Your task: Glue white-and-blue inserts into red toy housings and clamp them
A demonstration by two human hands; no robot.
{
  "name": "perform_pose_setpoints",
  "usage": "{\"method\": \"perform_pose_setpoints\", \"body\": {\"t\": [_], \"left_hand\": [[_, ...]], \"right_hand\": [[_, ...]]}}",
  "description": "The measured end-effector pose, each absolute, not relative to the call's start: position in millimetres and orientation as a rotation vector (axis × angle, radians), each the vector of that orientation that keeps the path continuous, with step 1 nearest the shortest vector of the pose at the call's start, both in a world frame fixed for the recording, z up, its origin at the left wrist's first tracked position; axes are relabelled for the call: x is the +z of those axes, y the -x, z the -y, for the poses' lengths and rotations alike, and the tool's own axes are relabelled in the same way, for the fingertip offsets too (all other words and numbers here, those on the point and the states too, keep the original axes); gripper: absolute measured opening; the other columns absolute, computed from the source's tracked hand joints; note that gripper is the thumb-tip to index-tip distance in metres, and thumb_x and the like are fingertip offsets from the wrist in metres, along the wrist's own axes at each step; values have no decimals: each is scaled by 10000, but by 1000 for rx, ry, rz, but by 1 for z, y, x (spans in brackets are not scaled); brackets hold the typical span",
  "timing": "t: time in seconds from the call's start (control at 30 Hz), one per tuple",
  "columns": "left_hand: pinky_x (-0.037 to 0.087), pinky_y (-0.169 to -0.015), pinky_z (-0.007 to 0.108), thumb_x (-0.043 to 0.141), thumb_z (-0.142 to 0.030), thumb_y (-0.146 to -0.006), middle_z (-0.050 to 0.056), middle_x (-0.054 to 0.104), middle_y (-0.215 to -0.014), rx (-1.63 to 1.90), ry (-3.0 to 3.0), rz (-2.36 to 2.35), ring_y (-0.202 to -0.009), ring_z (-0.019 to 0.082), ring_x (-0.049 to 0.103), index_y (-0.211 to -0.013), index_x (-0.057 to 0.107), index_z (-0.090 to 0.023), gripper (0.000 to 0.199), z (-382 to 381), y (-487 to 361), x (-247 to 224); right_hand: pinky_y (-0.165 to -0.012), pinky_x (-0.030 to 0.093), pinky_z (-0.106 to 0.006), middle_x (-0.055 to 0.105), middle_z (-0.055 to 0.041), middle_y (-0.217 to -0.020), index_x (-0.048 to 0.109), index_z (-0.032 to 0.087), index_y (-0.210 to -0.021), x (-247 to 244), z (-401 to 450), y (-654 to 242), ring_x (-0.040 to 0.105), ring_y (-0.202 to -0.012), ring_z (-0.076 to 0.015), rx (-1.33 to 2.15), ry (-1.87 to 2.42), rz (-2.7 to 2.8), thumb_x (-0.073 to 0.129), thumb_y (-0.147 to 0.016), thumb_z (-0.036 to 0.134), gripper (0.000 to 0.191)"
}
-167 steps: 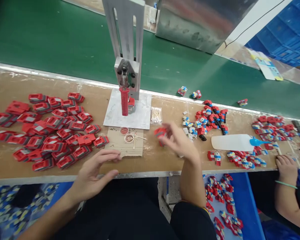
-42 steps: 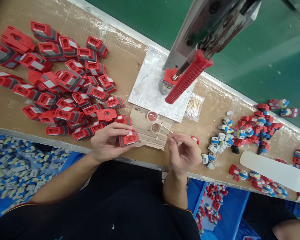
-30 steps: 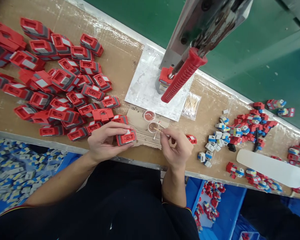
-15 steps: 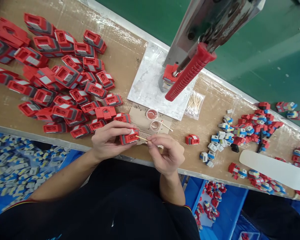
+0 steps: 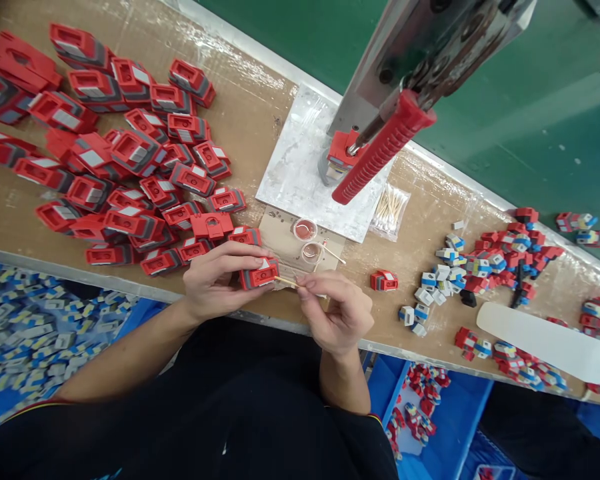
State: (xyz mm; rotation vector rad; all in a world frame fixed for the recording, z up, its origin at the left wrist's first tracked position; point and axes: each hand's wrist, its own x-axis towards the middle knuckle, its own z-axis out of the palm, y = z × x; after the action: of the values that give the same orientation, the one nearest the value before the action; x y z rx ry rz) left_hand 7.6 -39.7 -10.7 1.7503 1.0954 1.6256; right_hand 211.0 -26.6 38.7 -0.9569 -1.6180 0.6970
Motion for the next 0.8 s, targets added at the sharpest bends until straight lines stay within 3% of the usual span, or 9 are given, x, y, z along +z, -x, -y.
{"method": "perform_pose_setpoints", "body": {"t": [0.17, 0.33, 0.47, 0.8], "left_hand": [[708, -848, 300, 953, -195, -819, 96, 847, -1087, 1644, -1728, -1090, -933, 206, 848, -1133, 754, -205, 371, 40, -9, -12], [712, -845, 305, 935, -257, -854, 85, 852, -1087, 1628, -1725, -1145, -940, 200, 846, -1084, 760, -210, 292, 41, -8, -14], [710, -850, 312, 938, -252, -848, 85, 853, -1090, 1610, -1735, -1161, -945, 202, 843, -1083, 759, -210, 299, 41, -7, -15], [707, -860, 305, 929, -242, -861, 94, 852, -1120, 1614, -1743, -1116, -977, 205, 844, -1122, 758, -217, 314, 41, -8, -15]], "right_hand": [[-538, 613, -287, 773, 13, -776, 746, 239, -946, 33, 12, -227, 763, -658, -176, 488, 1100, 1574, 795, -922, 152, 103], [-529, 525, -270, 803, 15, -788, 753, 239, -888, 31, -2, -233, 647, -562, -125, 425, 1292, 1976, 729, -947, 133, 123], [-523, 505, -261, 807, 13, -807, 754, 242, -909, 34, 2, -233, 674, -592, -127, 429, 1250, 1889, 737, -939, 107, 139], [-555, 601, -308, 791, 11, -765, 723, 252, -963, 47, 23, -207, 770, -630, -179, 702, 908, 1682, 763, -968, 174, 87]]}}
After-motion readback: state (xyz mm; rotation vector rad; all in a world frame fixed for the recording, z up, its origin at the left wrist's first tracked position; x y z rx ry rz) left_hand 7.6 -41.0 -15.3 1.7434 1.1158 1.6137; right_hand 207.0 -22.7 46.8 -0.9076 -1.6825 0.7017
